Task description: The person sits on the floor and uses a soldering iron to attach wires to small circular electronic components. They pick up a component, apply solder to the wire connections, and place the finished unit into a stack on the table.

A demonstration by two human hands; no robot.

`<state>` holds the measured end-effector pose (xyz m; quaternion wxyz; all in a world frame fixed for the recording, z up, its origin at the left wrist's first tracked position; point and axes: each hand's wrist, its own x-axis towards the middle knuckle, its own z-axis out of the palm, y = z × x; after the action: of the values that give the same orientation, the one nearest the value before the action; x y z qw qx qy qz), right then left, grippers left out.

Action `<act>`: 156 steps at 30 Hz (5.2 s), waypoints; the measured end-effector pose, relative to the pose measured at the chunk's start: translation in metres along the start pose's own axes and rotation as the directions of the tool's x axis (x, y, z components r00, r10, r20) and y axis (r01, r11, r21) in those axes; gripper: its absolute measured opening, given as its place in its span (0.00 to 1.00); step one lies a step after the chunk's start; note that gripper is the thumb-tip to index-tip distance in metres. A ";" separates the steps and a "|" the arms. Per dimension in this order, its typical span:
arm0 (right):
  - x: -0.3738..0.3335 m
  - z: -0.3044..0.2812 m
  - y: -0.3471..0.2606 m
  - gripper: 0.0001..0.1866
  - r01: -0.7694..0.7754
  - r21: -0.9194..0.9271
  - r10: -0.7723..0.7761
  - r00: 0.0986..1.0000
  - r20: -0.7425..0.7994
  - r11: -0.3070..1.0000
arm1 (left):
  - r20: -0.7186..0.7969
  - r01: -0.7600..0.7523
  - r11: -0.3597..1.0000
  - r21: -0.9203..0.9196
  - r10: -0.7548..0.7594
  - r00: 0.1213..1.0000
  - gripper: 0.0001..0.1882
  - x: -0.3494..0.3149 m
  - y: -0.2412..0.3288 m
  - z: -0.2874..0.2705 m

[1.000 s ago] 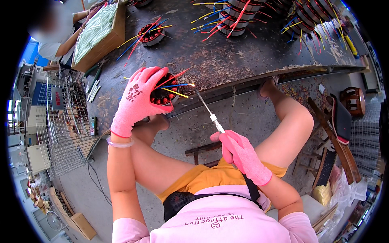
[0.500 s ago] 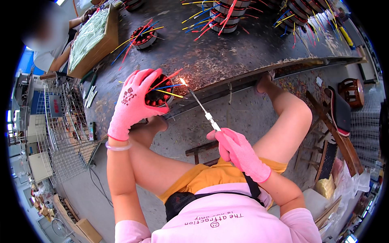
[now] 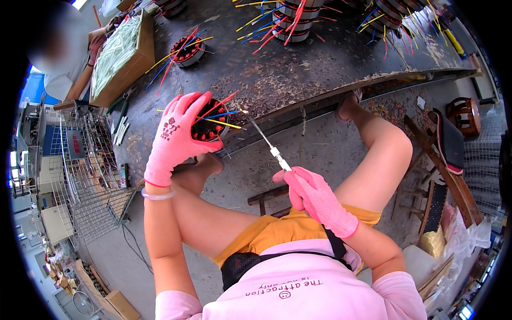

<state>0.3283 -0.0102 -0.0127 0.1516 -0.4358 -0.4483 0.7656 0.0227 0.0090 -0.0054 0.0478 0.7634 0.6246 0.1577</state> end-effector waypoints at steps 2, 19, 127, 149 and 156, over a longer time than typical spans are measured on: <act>-0.001 0.000 -0.001 0.16 -0.019 0.017 0.019 1.000 -0.005 1.000 | 0.000 0.000 1.000 -0.001 0.000 1.000 0.45 0.000 0.001 0.000; 0.001 0.000 0.001 0.20 0.060 -0.077 -0.060 0.998 0.002 0.995 | -0.014 -0.013 1.000 -0.008 0.013 1.000 0.44 0.001 0.002 -0.001; 0.005 0.002 -0.003 0.20 -0.043 -0.061 0.042 0.999 -0.021 0.997 | 0.045 -0.048 0.998 -0.030 0.049 0.998 0.48 -0.004 -0.016 -0.010; 0.004 -0.002 0.000 0.17 -0.054 0.026 0.054 0.998 -0.017 0.998 | 0.057 -0.038 0.999 -0.002 0.038 0.998 0.48 -0.003 -0.013 -0.010; 0.006 -0.004 0.002 0.18 -0.028 -0.014 0.028 1.000 -0.009 0.999 | 0.063 -0.018 1.000 0.004 0.018 0.998 0.48 -0.004 -0.013 -0.010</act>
<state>0.3282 -0.0055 -0.0188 0.1396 -0.4467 -0.4469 0.7624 0.0070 0.0070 0.0004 0.0641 0.7737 0.6161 0.1325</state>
